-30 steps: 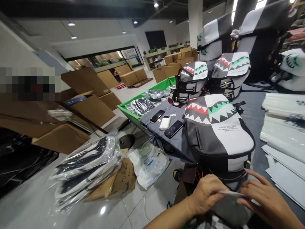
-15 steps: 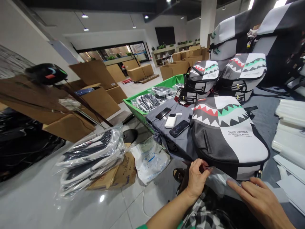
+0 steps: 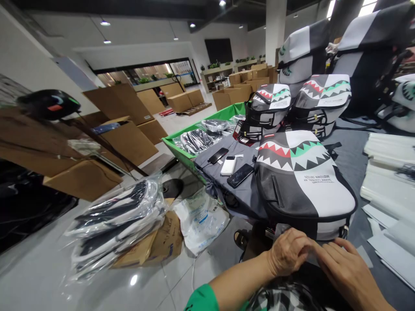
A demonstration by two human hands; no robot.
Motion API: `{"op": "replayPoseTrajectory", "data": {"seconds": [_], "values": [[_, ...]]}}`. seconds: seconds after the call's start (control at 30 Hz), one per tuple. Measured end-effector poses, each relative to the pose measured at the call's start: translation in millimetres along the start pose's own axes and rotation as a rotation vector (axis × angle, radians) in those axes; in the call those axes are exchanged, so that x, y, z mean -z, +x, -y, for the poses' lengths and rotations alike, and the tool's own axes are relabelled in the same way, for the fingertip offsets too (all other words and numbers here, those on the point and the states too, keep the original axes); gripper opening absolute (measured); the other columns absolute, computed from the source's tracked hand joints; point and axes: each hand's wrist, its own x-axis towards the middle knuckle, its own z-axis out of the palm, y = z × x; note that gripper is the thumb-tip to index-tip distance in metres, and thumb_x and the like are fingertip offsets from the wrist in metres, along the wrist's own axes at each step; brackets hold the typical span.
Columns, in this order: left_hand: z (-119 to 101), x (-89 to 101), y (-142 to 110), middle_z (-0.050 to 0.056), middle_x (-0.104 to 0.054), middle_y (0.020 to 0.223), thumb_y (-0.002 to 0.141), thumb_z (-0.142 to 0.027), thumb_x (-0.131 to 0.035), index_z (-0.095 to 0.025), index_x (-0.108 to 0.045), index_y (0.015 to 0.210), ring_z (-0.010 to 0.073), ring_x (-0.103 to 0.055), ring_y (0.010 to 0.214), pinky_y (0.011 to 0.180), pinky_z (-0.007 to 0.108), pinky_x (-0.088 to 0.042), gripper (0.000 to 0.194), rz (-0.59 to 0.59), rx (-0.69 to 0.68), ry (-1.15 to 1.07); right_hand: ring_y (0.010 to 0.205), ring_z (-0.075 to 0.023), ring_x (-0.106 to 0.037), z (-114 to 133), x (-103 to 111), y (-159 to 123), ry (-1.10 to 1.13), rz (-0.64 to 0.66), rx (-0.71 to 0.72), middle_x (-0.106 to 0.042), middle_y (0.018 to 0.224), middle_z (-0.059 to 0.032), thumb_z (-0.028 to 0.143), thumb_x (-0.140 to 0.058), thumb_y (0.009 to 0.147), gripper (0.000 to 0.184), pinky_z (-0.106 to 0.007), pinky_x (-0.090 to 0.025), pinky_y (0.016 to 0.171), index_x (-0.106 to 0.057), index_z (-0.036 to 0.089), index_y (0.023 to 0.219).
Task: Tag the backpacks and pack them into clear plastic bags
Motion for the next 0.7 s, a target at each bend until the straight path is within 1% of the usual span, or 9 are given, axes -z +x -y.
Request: {"op": "replayPoseTrajectory", "data": {"seconds": [0.1, 0.2, 0.23, 0.3, 0.37, 0.43, 0.5, 0.6, 0.7], "values": [[15, -5.2, -11, 0.007, -0.065, 0.084, 0.102, -0.025, -0.045, -0.016, -0.055, 0.103, 0.0164, -0.063, 0.079, 0.071, 0.027, -0.057, 0.014, 0.060, -0.060, -0.031, 0.059, -0.0126, -0.059, -3, 7, -19, 0.017, -0.022, -0.159, -0.061, 0.065, 0.0034, 0.031, -0.046, 0.105, 0.028, -0.031, -0.048, 0.078, -0.061, 0.015, 0.123], [17, -4.8, -15, 0.004, -0.064, 0.082, 0.102, -0.029, -0.052, -0.018, -0.057, 0.097, 0.0146, -0.063, 0.076, 0.070, 0.026, -0.055, 0.014, 0.080, -0.055, -0.040, 0.068, -0.0157, -0.066, -18, 22, -52, 0.143, -0.012, -0.378, -0.070, 0.077, -0.0015, 0.050, -0.059, 0.097, 0.032, -0.025, -0.054, 0.066, -0.066, 0.020, 0.107], [15, -3.8, -15, 0.004, -0.065, 0.082, 0.101, -0.028, -0.053, -0.018, -0.058, 0.096, 0.0144, -0.062, 0.076, 0.071, 0.026, -0.054, 0.013, 0.079, -0.051, -0.054, 0.070, -0.0160, -0.067, -24, 27, -62, 0.219, 0.018, -0.454, -0.071, 0.080, -0.0021, 0.052, -0.060, 0.095, 0.032, -0.023, -0.054, 0.063, -0.067, 0.022, 0.101], [12, -0.8, -13, 0.003, -0.066, 0.083, 0.100, -0.025, -0.055, -0.018, -0.061, 0.096, 0.0146, -0.061, 0.078, 0.073, 0.026, -0.054, 0.010, 0.079, -0.046, -0.084, 0.066, -0.0158, -0.067, -39, 36, -76, 0.390, 0.084, -0.595, -0.071, 0.077, -0.0018, 0.055, -0.060, 0.094, 0.035, -0.021, -0.055, 0.058, -0.067, 0.023, 0.087], [8, 2.7, -10, 0.003, -0.066, 0.084, 0.100, -0.023, -0.056, -0.019, -0.062, 0.095, 0.0150, -0.059, 0.079, 0.074, 0.027, -0.053, 0.009, 0.064, -0.045, -0.096, 0.062, -0.0159, -0.066, -53, 41, -77, 0.521, 0.117, -0.727, -0.070, 0.071, -0.0019, 0.058, -0.059, 0.094, 0.041, -0.022, -0.053, 0.055, -0.065, 0.022, 0.076], [4, 6.2, -7, 0.003, -0.065, 0.084, 0.100, -0.021, -0.056, -0.019, -0.063, 0.095, 0.0147, -0.058, 0.079, 0.074, 0.026, -0.053, 0.010, 0.046, -0.042, -0.077, 0.063, -0.0166, -0.065, -64, 40, -66, 0.580, 0.085, -0.807, -0.069, 0.070, -0.0026, 0.061, -0.060, 0.092, 0.045, -0.024, -0.053, 0.058, -0.065, 0.021, 0.073], [0, 8.9, -5, 0.003, -0.063, 0.084, 0.100, -0.019, -0.055, -0.019, -0.064, 0.096, 0.0140, -0.057, 0.078, 0.072, 0.024, -0.052, 0.010, 0.044, -0.038, -0.044, 0.066, -0.0179, -0.065, -72, 33, -48, 0.591, 0.026, -0.806, -0.069, 0.072, -0.0035, 0.063, -0.061, 0.091, 0.046, -0.027, -0.054, 0.063, -0.066, 0.021, 0.075], [-6, 9.7, -1, 0.003, -0.061, 0.084, 0.100, -0.018, -0.054, -0.019, -0.066, 0.106, 0.0133, -0.056, 0.076, 0.070, 0.023, -0.051, 0.013, 0.053, -0.030, 0.025, 0.068, -0.0183, -0.064, -81, 17, -25, 0.546, -0.037, -0.690, -0.069, 0.072, -0.0034, 0.065, -0.059, 0.091, 0.047, -0.030, -0.052, 0.068, -0.068, 0.021, 0.075], [-10, 6.5, 3, 0.003, -0.061, 0.083, 0.100, -0.019, -0.052, -0.018, -0.065, 0.116, 0.0139, -0.055, 0.072, 0.065, 0.024, -0.049, 0.021, 0.058, -0.022, 0.125, 0.065, -0.0171, -0.062, -83, 1, -18, 0.409, -0.104, -0.604, -0.066, 0.068, -0.0015, 0.067, -0.057, 0.092, 0.049, -0.031, -0.050, 0.065, -0.064, 0.022, 0.073]]}}
